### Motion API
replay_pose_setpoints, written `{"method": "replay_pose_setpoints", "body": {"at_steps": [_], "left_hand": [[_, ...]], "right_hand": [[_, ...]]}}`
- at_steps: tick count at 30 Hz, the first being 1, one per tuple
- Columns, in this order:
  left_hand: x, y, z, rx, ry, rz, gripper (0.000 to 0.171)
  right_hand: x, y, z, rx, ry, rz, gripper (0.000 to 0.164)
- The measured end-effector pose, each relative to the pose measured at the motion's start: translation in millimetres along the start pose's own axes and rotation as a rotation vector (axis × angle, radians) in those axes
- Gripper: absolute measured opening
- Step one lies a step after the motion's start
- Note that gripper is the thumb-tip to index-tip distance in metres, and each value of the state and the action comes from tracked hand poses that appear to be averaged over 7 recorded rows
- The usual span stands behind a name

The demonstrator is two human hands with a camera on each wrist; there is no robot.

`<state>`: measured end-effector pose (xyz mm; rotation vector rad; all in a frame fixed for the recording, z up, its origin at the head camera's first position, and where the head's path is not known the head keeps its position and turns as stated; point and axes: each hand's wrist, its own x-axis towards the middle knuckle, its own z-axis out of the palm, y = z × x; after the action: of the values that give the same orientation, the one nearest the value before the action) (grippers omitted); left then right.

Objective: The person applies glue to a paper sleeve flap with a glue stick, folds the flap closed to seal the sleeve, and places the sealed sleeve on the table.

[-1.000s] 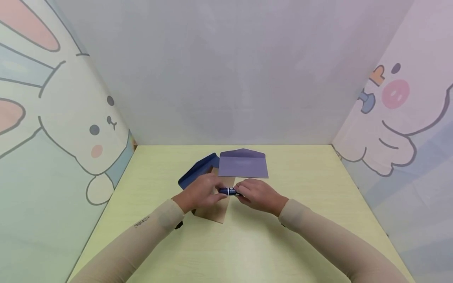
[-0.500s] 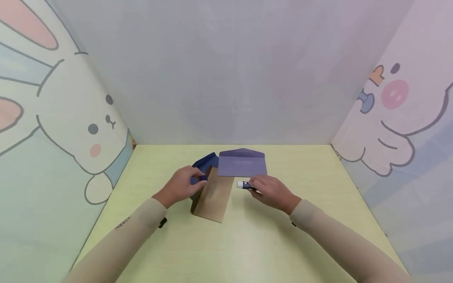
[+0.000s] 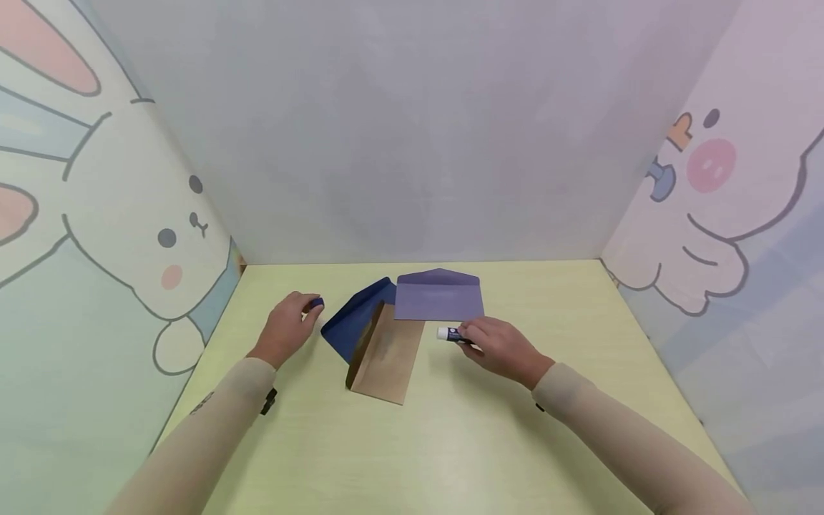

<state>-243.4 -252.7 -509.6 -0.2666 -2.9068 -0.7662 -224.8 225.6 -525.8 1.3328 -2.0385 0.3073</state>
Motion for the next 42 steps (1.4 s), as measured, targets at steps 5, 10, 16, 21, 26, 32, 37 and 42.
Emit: {"method": "replay_pose_setpoints", "body": {"at_steps": [5,10,16,21,26,32,37,42], "left_hand": [[2.1,-13.6,5.3,0.087,-0.059,-0.015,0.047],[2.5,-23.1,16.1,0.205,-0.162,0.006,0.047],[0.4,-24.6,22.7,0.286,-0.213,-0.02,0.04],[-0.1,-24.3,22.4,0.289,-0.211,-0.009,0.037],[0.4,-25.0,22.3,0.298,-0.21,0.002,0.036],[2.3,-25.0,23.1,0.301,-0.217,-0.002,0.036],[3.9,-26.5,23.9,0.304,-0.225,-0.01,0.036],[5.0,-26.2,23.8,0.292,-0.234,-0.02,0.038]], "right_hand": [[0,0,-1,-0.008,-0.017,0.012,0.045],[1,-1,-2,-0.008,-0.023,0.016,0.046],[3,-2,0,0.0,-0.006,0.024,0.048],[5,-2,1,0.005,0.003,0.042,0.049],[5,-2,1,0.011,-0.002,0.047,0.047],[5,-2,2,0.008,-0.011,0.058,0.047],[6,-8,3,0.044,-0.062,0.154,0.047],[14,-21,3,0.255,-0.137,0.502,0.043]]}}
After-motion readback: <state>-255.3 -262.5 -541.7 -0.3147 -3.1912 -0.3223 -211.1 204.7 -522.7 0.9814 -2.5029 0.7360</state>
